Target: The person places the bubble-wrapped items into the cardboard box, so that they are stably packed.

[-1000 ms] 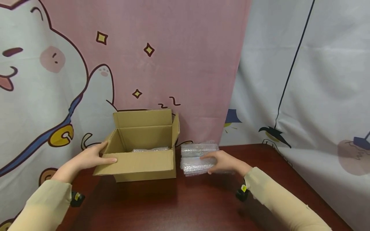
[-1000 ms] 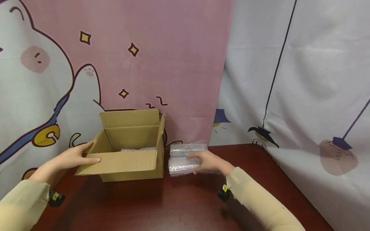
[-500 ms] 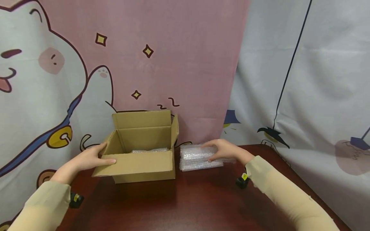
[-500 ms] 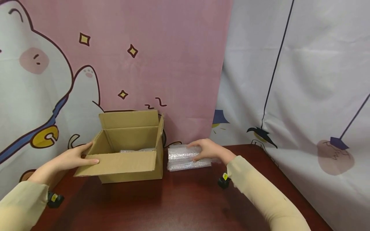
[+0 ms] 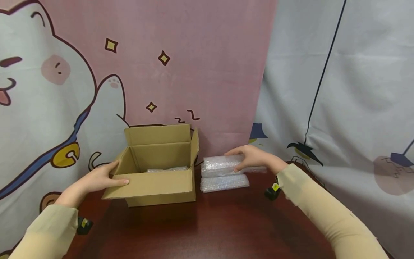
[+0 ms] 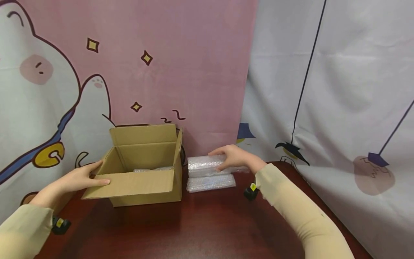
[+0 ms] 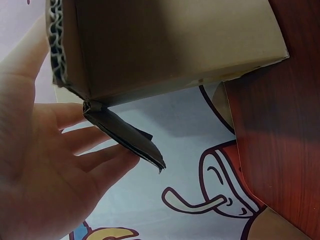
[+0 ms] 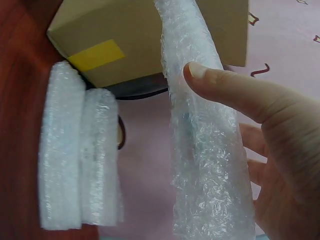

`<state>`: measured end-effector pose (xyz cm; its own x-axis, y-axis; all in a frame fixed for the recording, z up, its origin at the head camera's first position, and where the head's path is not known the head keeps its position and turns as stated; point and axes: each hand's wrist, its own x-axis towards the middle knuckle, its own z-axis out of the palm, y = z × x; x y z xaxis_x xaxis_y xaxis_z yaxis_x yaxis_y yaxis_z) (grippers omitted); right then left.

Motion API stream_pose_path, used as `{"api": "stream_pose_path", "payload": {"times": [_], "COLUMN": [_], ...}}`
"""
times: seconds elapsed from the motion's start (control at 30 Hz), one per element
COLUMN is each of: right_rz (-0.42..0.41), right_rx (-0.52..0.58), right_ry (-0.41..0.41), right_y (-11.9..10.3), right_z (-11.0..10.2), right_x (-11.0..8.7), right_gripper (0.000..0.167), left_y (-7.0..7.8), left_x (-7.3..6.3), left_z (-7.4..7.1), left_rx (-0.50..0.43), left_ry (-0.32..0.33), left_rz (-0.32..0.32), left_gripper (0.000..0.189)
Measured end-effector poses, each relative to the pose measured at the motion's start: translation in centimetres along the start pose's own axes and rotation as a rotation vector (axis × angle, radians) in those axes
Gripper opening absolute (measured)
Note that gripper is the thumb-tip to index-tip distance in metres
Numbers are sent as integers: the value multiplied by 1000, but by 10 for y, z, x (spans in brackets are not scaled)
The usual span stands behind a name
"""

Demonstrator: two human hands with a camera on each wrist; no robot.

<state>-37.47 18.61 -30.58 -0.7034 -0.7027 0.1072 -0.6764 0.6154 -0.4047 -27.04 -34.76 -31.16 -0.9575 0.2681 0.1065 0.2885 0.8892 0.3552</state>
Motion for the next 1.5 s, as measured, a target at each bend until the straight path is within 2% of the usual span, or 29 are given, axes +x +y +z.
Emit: {"api": "stream_pose_path", "payload": {"times": [0.27, 0.5, 0.93, 1.2, 1.5], "right_rz": [38, 33, 43, 31, 20], "right_rx": [-8, -41, -93, -91, -95], "right_ry": [22, 30, 65, 96, 93], "right_y": [-15, -27, -51, -69, -85], "right_z": [-34, -60, -101, -113, -109], "right_x": [4, 11, 23, 34, 52], "right_gripper": [63, 63, 64, 63, 66], "left_y": [1, 0, 1, 4, 6], "left_x": [-2, -3, -1, -1, -2], "left_z": [-2, -2, -2, -3, -3], "left_rx": [6, 14, 39, 42, 39], "left_ry": [0, -9, -16, -18, -10], "left_rz": [-1, -23, -23, -27, -17], "left_gripper": [102, 103, 103, 104, 103]}}
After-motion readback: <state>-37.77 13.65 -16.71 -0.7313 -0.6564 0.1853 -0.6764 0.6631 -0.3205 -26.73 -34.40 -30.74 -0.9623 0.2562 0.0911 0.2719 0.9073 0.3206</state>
